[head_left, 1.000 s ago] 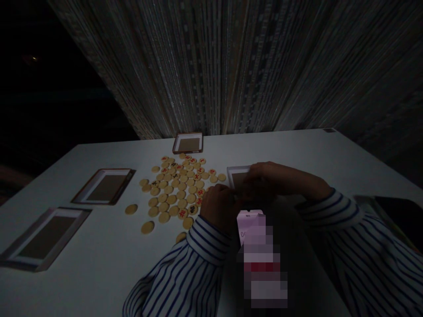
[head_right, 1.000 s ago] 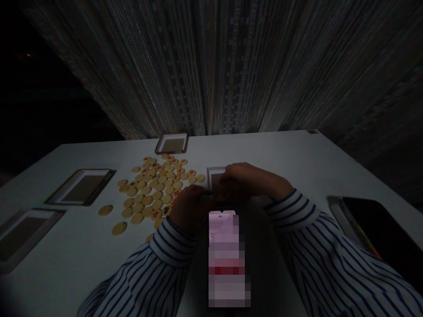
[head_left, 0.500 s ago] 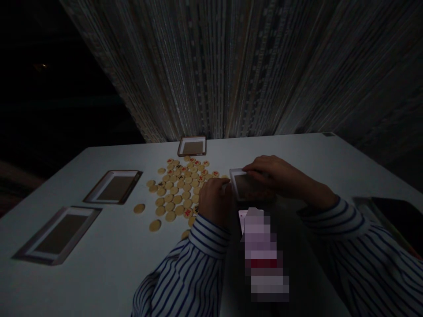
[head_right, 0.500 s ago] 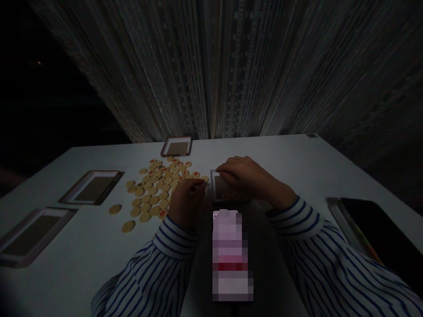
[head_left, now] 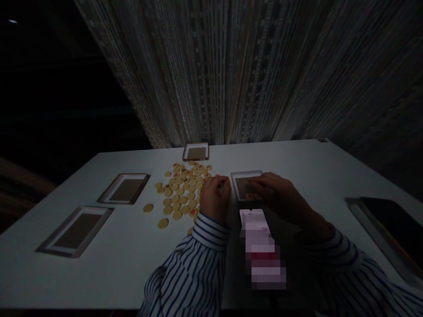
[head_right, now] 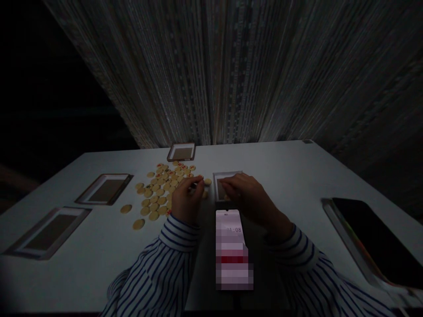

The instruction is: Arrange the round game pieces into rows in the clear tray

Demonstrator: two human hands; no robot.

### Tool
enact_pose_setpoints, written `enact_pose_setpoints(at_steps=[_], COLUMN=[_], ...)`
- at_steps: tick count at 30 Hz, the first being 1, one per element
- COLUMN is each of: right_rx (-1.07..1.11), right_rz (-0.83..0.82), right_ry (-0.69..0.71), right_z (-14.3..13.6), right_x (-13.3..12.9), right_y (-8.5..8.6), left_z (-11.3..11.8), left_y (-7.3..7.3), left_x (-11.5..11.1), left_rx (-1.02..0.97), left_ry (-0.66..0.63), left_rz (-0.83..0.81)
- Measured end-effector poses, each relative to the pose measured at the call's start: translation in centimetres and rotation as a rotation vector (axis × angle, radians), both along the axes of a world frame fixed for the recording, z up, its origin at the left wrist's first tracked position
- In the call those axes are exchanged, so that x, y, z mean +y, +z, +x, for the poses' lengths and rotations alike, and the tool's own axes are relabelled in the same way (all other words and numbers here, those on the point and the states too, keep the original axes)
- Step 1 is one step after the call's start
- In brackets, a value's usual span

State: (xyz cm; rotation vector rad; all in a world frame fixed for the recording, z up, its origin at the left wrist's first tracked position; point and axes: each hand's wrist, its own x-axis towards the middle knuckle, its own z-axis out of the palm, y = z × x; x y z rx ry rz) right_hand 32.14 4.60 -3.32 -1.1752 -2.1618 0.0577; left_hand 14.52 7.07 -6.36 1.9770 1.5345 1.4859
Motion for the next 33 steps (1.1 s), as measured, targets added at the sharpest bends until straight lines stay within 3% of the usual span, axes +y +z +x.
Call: enact_pose_setpoints(at_steps=[8, 19, 26, 33], right_rx=[0.033, 0.126, 0.133, 0.109], right_rz=[0.039, 0.041, 0.052, 0.084], right_ry=[-0.071, -0.097, -0.122, -0.126], right_z=[0.4, 0.9, 0.8, 0.9], right_x=[0.4, 0.3, 0.1, 0.1], right_y=[-2.2, -2.2, -1.8, -1.9], left_z=[-0.4, -3.9, -6.1, -7.6], left_y=[0.7, 4.4, 4.3, 3.2], left_x=[-0.6, -2.5, -1.8, -1.2], left_rx=[-0.115, -0.146, -0.122, -0.145], left_ry=[-0.028, 0.002, 0.044, 0.038], left_rz=[-0.023, -0.024, -0.009, -0.010])
